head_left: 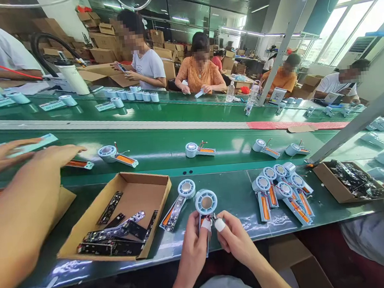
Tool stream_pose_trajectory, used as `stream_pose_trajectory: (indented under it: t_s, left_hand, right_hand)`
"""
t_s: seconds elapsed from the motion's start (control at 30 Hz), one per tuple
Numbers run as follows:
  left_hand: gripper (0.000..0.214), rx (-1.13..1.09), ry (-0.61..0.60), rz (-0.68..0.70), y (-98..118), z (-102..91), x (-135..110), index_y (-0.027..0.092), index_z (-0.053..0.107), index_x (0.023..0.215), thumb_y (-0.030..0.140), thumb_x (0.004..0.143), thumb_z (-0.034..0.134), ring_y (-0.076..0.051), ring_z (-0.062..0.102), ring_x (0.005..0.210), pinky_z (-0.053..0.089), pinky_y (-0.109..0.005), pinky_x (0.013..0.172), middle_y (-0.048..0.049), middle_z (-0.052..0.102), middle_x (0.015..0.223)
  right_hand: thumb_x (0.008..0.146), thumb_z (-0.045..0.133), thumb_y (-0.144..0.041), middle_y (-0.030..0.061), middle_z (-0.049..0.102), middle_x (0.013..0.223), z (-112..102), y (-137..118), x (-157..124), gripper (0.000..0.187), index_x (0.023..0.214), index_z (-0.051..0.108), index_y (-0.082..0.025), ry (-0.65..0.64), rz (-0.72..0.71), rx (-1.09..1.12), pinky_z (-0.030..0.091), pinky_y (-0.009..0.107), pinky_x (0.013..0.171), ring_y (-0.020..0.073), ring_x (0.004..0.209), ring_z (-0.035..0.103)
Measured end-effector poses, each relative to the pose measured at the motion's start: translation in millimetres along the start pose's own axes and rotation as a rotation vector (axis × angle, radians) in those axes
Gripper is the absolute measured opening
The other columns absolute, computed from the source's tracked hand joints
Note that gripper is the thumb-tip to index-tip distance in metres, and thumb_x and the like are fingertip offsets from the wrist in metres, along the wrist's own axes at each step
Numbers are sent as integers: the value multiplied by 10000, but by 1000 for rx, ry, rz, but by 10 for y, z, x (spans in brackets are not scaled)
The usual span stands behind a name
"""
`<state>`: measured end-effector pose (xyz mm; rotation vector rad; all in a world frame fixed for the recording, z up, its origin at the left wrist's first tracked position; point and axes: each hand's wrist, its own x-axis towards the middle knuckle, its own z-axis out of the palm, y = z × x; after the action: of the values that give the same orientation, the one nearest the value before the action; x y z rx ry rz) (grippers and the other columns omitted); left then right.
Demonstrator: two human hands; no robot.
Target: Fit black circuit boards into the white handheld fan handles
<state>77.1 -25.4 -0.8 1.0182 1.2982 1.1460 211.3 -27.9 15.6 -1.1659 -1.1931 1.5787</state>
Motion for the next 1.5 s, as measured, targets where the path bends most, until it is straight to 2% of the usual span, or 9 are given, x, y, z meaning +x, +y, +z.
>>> stream_pose_trajectory:
  t_s: [0.17, 0.33, 0.57, 0.73, 0.83, 0.93, 1.03, 1.23, 1.5]
  left_hand:
    - [260, 40, 81, 34, 22, 19, 58, 224, 574, 929, 476, 886, 523, -166, 543, 638, 472, -282, 614, 24, 581, 735]
    - [360, -65, 68, -21, -46, 69, 52, 233, 526, 1209, 435, 914, 481, -252, 591, 1194, 475, -357, 978, -86, 636, 1270]
    - [476, -52, 110, -36, -104, 183, 36, 222, 422, 1330, 476, 929, 465, -291, 407, 1433, 362, -429, 1143, -149, 473, 1504]
    - [444, -94, 65, -28, -139, 146, 92, 234, 451, 1286, 475, 913, 477, -289, 519, 1331, 433, -426, 1074, -133, 551, 1422]
    - [437, -118, 11, 1, -139, 121, 110, 241, 451, 1289, 473, 920, 491, -272, 548, 1292, 466, -395, 1025, -119, 578, 1383]
    - [432, -112, -26, 31, -130, 112, 132, 240, 462, 1283, 475, 924, 508, -271, 569, 1251, 482, -390, 987, -113, 605, 1337]
    - [405, -97, -24, 58, -116, 123, 158, 231, 488, 1251, 465, 922, 521, -273, 593, 1210, 476, -406, 990, -113, 636, 1286]
    - [298, 21, 88, 68, -53, 176, 173, 218, 565, 1104, 401, 877, 504, -264, 658, 994, 509, -409, 883, -98, 704, 1102]
    - [360, -130, -9, -27, -49, 184, 152, 229, 531, 1212, 386, 892, 479, -256, 652, 1092, 519, -374, 888, -92, 684, 1210]
  right_hand:
    - [961, 610, -456, 26, 697, 914, 48, -2, -164, 413, 1292, 582, -212, 101, -212, -113, 499, 226, 656, 134, 735, 619]
    - [941, 620, -311, 99, 709, 1269, 74, 148, -92, 392, 1320, 657, -220, 304, -290, -262, 526, 371, 993, 264, 1155, 670]
    - [938, 573, -239, 125, 723, 1245, 168, 341, 9, 463, 1399, 609, -221, 393, -420, -441, 588, 377, 916, 266, 1083, 724]
    - [951, 613, -353, 115, 723, 1245, 185, 238, -18, 427, 1353, 654, -212, 301, -308, -259, 558, 386, 952, 276, 1116, 691]
    - [937, 642, -457, 79, 757, 1008, 155, 155, -42, 483, 1338, 665, -190, 255, -229, -98, 569, 324, 822, 219, 909, 686]
    - [913, 642, -561, -18, 599, 663, 104, 99, -54, 599, 1359, 641, -160, 187, -128, 44, 413, 192, 480, 87, 523, 451]
    - [884, 651, -611, -72, 438, 568, 68, 62, -69, 687, 1376, 618, -133, 164, -75, 102, 241, 168, 403, 52, 458, 257]
    - [949, 602, -455, 82, 732, 1031, 103, 108, -166, 520, 1389, 619, -180, 249, -256, -210, 560, 280, 753, 187, 851, 655]
    - [966, 415, -143, 133, 663, 1346, 88, 314, -128, 535, 1494, 491, -177, 350, -454, -594, 561, 327, 946, 231, 1161, 680]
